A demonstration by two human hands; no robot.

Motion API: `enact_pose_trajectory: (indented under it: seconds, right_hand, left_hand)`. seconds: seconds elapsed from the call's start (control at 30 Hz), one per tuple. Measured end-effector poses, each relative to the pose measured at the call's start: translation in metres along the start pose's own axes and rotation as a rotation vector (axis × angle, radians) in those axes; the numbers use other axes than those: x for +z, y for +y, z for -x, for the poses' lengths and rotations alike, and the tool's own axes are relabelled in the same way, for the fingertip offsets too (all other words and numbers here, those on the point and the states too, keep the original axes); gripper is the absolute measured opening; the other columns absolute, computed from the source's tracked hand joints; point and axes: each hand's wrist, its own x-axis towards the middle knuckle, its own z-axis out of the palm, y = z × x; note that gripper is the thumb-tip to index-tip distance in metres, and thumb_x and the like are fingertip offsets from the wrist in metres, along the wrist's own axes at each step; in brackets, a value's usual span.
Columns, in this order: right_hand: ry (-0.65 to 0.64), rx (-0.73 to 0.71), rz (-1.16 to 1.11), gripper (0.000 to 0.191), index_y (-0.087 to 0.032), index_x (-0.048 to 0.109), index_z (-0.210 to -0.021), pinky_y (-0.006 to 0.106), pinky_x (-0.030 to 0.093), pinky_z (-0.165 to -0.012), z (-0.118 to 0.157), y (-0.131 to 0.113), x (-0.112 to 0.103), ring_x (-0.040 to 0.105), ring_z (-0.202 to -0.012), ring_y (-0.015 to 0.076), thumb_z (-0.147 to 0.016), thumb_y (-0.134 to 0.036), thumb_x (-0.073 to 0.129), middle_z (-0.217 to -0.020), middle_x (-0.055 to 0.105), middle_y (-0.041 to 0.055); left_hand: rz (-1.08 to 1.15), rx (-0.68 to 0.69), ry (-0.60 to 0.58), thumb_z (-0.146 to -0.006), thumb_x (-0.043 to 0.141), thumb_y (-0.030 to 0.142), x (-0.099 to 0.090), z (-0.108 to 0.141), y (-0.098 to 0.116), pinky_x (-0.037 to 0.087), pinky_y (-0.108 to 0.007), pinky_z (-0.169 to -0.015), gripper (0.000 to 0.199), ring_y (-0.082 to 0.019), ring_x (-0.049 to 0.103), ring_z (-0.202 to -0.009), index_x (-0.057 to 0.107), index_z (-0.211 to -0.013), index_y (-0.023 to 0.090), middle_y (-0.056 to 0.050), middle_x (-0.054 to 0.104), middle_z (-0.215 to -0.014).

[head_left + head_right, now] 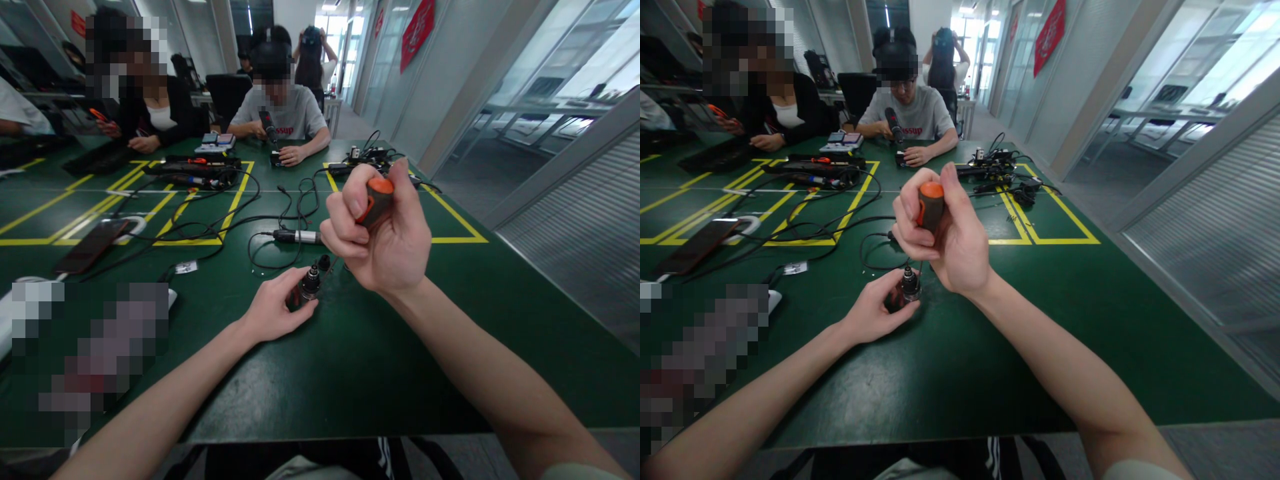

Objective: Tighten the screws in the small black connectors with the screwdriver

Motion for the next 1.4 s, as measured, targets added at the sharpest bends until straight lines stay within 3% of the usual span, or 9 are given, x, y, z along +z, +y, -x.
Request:
enact_pose_trajectory:
  seconds: [0.23,0.37,0.53,0.67,0.87,1.03,1.13,1.27,1.4]
  right_hand:
    - [0.126,-0.13,0.081,0.041,-0.026,0.048,-0.084,0.018,0.018,-0.036,-0.0004,0.0039,0.0036,0.014,-0.04,0.0078,-0.104,-0.06,0.056,-0.054,0.034,-0.0106]
    - [0.172,-0.132,0.161,0.047,-0.025,0.05,-0.079,0.022,0.024,-0.036,-0.0021,0.0039,0.0029,0.022,-0.043,0.01,-0.102,-0.067,0.055,-0.059,0.039,-0.0065]
    - [0.112,-0.106,0.122,0.047,-0.025,0.051,-0.081,0.02,0.018,-0.034,0.0001,0.0006,0.0019,0.015,-0.042,0.0092,-0.105,-0.066,0.047,-0.054,0.028,-0.0091]
    - [0.088,-0.09,0.11,0.039,-0.026,0.046,-0.082,0.019,0.019,-0.035,0.0015,-0.001,0.0028,0.014,-0.042,0.0089,-0.106,-0.056,0.051,-0.054,0.03,-0.0096]
    - [0.13,-0.015,0.164,0.053,-0.027,0.041,-0.076,0.022,0.023,-0.036,0.0006,-0.0011,-0.0009,0.023,-0.046,0.0114,-0.099,-0.072,0.053,-0.06,0.033,-0.0058]
    - [0.038,-0.075,0.05,0.045,-0.026,0.048,-0.083,0.02,0.019,-0.035,0.0016,0.0014,-0.0007,0.017,-0.042,0.0089,-0.1,-0.067,0.057,-0.057,0.034,-0.0093]
    - [0.051,-0.112,0.049,0.038,-0.025,0.05,-0.086,0.019,0.02,-0.036,0.0019,0.0031,0.0028,0.018,-0.041,0.0079,-0.104,-0.058,0.057,-0.058,0.038,-0.0094]
    - [0.108,-0.026,0.131,0.052,-0.025,0.046,-0.076,0.021,0.023,-0.035,0.0019,0.0037,0.0051,0.024,-0.043,0.0099,-0.101,-0.07,0.053,-0.058,0.036,-0.0067]
    - [0.025,-0.045,0.053,0.05,-0.024,0.05,-0.082,0.019,0.02,-0.035,0.0018,0.0045,0.0003,0.02,-0.043,0.0091,-0.103,-0.07,0.047,-0.056,0.032,-0.0087]
  left_hand:
    - [0.006,0.0,0.003,-0.091,0.069,0.026,-0.0003,0.0002,-0.0004,0.049,-0.021,-0.058,0.039,-0.008,0.058,-0.062,0.062,-0.128,0.015,-0.003,0.071,-0.098]
    - [0.003,0.005,-0.006,-0.091,0.069,0.027,-0.0005,0.0005,-0.0002,0.049,-0.021,-0.059,0.04,-0.008,0.058,-0.062,0.062,-0.129,0.015,-0.003,0.071,-0.098]
    - [-0.011,0.002,-0.007,-0.092,0.069,0.029,0.0003,0.0013,-0.0012,0.047,-0.022,-0.058,0.04,-0.008,0.057,-0.063,0.062,-0.129,0.015,-0.003,0.071,-0.099]
    - [-0.022,-0.003,-0.013,-0.096,0.068,0.036,-0.0012,0.0006,-0.0011,0.047,-0.023,-0.061,0.038,-0.01,0.059,-0.066,0.063,-0.127,0.015,-0.004,0.071,-0.099]
    - [-0.023,-0.007,-0.046,-0.1,0.063,0.043,-0.0029,-0.0007,-0.0005,0.048,-0.024,-0.062,0.039,-0.012,0.062,-0.07,0.063,-0.128,0.015,-0.005,0.071,-0.1]
    - [-0.017,-0.013,-0.039,-0.1,0.063,0.043,-0.0012,-0.0009,-0.0017,0.054,-0.029,-0.074,0.042,-0.017,0.068,-0.083,0.063,-0.13,0.013,-0.008,0.072,-0.105]
    - [-0.008,-0.017,-0.034,-0.1,0.062,0.043,-0.0016,-0.0014,-0.0022,0.056,-0.035,-0.087,0.044,-0.022,0.07,-0.097,0.063,-0.131,0.013,-0.011,0.074,-0.112]
    - [0.02,-0.038,-0.046,-0.102,0.059,0.045,-0.003,-0.0014,-0.003,0.056,-0.041,-0.099,0.044,-0.026,0.07,-0.11,0.065,-0.132,0.014,-0.014,0.074,-0.119]
    - [0.093,-0.065,-0.096,-0.104,0.054,0.047,-0.0024,-0.0006,-0.0033,0.053,-0.043,-0.111,0.05,-0.027,0.07,-0.122,0.058,-0.142,0.015,-0.016,0.072,-0.136]
